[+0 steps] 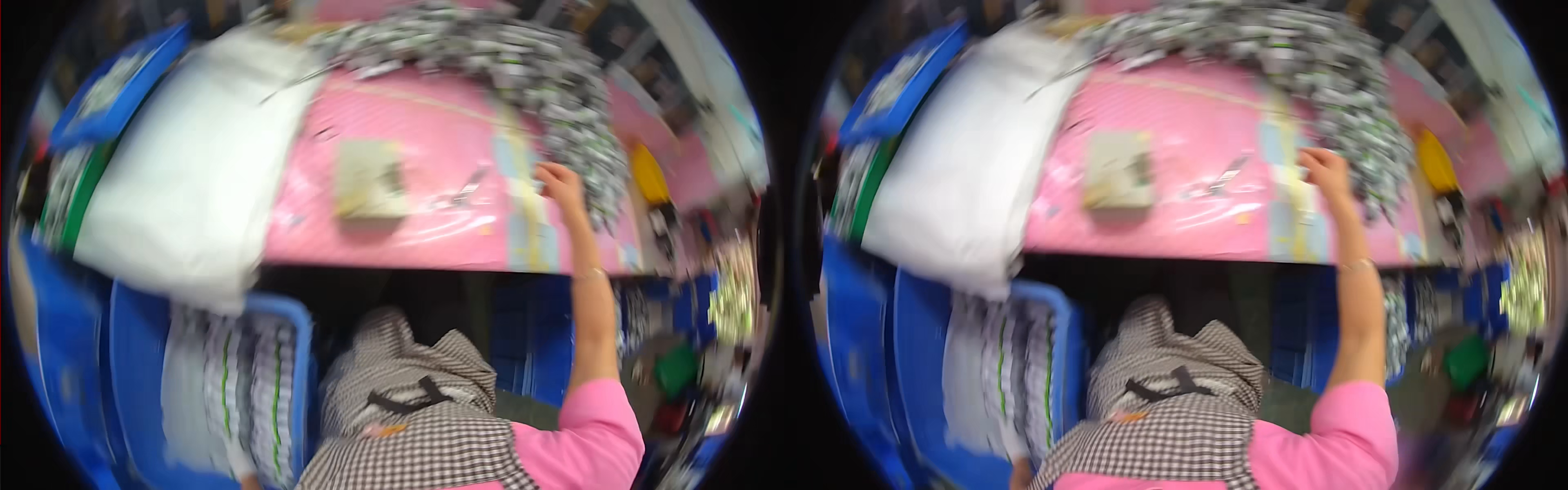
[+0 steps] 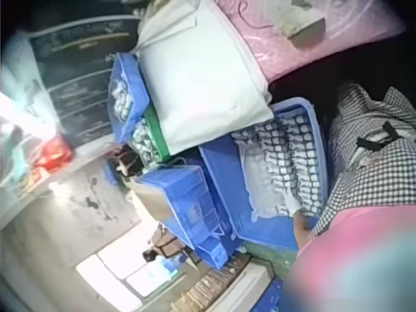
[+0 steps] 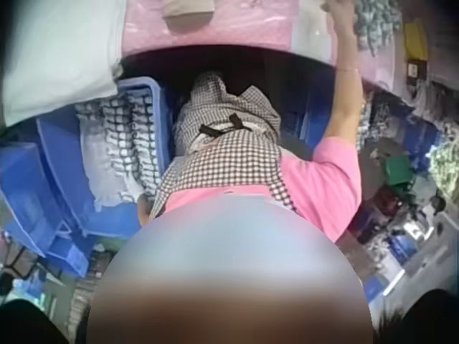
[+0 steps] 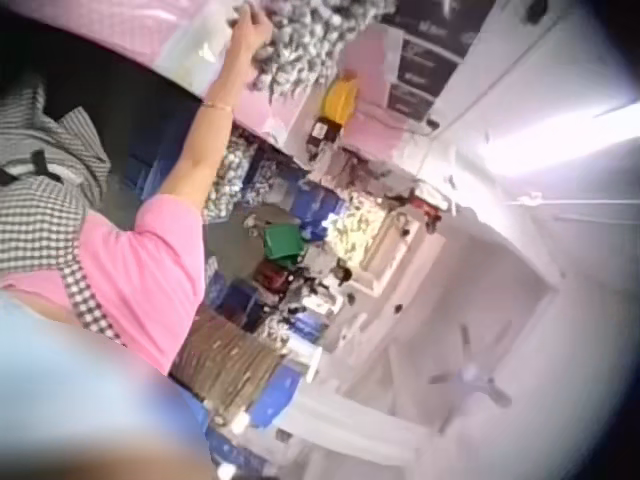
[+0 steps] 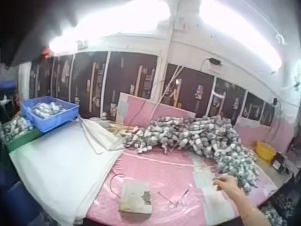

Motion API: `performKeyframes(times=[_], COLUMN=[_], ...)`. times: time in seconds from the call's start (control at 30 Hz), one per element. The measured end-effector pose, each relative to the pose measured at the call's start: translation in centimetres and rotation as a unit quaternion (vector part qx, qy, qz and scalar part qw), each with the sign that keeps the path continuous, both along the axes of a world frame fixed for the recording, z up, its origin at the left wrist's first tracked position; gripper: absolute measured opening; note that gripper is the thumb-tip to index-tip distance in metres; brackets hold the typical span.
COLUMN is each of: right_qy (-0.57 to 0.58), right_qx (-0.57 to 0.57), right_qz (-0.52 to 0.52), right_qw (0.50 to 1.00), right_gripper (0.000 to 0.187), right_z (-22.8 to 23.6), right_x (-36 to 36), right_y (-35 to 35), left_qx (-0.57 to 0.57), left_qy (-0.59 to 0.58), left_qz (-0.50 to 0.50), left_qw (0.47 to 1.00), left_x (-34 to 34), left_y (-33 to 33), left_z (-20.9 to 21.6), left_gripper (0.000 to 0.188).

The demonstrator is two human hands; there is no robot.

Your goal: The recorder is assembling small plastic toy snowmen by attaching components and using a tool to fasten them, then placing the finished products into a blue bin.

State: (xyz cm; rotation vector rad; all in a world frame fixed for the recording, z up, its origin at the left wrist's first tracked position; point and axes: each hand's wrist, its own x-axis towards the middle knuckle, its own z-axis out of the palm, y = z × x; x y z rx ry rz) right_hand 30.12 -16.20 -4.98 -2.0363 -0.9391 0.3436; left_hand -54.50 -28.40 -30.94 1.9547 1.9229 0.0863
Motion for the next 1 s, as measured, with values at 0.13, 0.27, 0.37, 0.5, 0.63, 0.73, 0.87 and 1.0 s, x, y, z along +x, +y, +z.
performKeyframes(times=[0.13,0.27,0.37,0.5,0.63,0.73,0.87,1.0], right_qy=[0.038,-0.328,-0.397,-0.398,-0.406,-0.404,-0.253,0.151], right_qx=[0.222,0.022,-0.228,-0.419,-0.424,-0.357,-0.056,0.141], right_qz=[-0.180,-0.168,-0.137,-0.087,-0.097,-0.074,0.042,0.296], right_qw=[0.958,0.929,0.878,0.812,0.804,0.839,0.965,0.932], right_gripper=[0.019,0.018,0.020,0.024,0.026,0.028,0.032,0.040], right_z=[-1.5,-1.4,-1.4,-0.4,0.1,2.5,8.1,9.5], right_x=[6.4,8.6,7.0,6.8,8.9,6.8,2.1,-2.4], right_y=[-3.1,-3.2,0.0,2.4,-0.5,-1.2,0.2,1.8], left_qx=[0.007,0.139,0.269,0.384,0.378,0.389,0.217,-0.050], left_qy=[0.073,0.159,0.060,0.022,-0.067,-0.282,-0.545,-0.607], left_qz=[-0.047,-0.017,0.042,-0.001,0.006,0.003,0.028,-0.177], left_qw=[0.996,0.977,0.960,0.923,0.923,0.877,0.810,0.773], left_x=[-1.3,5.7,7.5,14.8,15.3,23.4,36.1,46.6], left_y=[-0.6,4.4,9.2,14.6,18.8,21.0,21.3,23.3], left_z=[-1.5,7.1,8.9,15.2,13.4,19.6,29.3,32.6], left_gripper=[0.056,0.034,0.033,0.032,0.039,0.035,0.029,0.030])
